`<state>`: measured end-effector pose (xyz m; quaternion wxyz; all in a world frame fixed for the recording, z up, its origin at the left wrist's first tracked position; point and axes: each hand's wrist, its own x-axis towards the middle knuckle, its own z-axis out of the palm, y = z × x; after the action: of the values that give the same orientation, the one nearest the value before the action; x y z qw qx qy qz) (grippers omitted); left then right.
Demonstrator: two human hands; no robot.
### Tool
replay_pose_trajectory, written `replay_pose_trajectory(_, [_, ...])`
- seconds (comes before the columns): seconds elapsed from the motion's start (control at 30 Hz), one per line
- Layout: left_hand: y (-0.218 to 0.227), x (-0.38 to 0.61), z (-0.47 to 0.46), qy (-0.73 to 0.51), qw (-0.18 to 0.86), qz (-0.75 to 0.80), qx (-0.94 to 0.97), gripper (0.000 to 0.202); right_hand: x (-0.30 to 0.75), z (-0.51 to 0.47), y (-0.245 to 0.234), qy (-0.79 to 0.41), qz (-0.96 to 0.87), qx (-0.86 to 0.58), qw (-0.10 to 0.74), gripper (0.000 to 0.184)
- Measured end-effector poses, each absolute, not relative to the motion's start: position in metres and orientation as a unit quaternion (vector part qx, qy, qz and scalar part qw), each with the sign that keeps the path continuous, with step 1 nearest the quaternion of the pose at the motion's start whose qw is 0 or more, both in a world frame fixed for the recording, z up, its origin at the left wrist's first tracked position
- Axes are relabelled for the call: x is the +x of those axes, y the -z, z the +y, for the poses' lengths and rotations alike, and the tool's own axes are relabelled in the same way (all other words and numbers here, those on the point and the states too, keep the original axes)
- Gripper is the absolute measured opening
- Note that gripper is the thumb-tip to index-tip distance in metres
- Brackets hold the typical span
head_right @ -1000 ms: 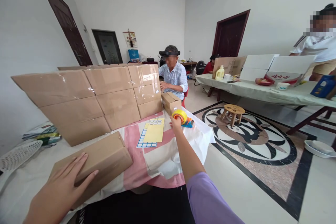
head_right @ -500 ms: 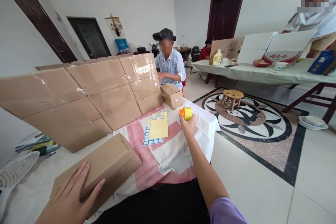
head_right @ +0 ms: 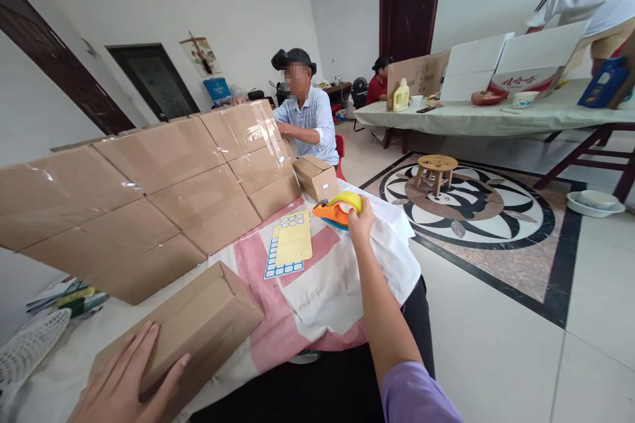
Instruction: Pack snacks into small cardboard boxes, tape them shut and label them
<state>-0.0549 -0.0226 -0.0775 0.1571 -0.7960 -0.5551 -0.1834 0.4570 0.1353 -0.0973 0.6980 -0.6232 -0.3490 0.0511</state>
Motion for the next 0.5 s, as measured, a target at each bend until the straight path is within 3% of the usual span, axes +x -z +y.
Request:
replay_pose_trajectory(0.1, [0.055,-0.011,-0.028,0.225,0.16,-0.621,-0.734,0.065,0.452,0.127,0.075,-0.077,-0.429,-0.541,0.719,0.053])
replay_pose_trajectory(0.2, [0.027,0.048,-0.029,0.261,0.169,-0.632,-0.71,0.053,0.443,0.112,0.048,-0.106,-0.491,-0.467,0.728,0.053])
replay_pose_trajectory(0.33, [-0.005,0.138,-0.019,0.332,0.092,-0.517,-0.784,0.056,0.425,0.08,0.023,-0.156,-0.574,-0.376,0.71,0.054])
replay_pose_trajectory(0.43, [-0.012,0.19,-0.01,0.293,0.019,-0.489,-0.821,0.07,0.413,0.052,0.019,-0.201,-0.617,-0.326,0.688,0.055])
replay_pose_trajectory(0.5, [-0.006,0.208,-0.006,0.283,-0.005,-0.5,-0.818,0.065,0.408,0.04,0.022,-0.215,-0.627,-0.322,0.677,0.053])
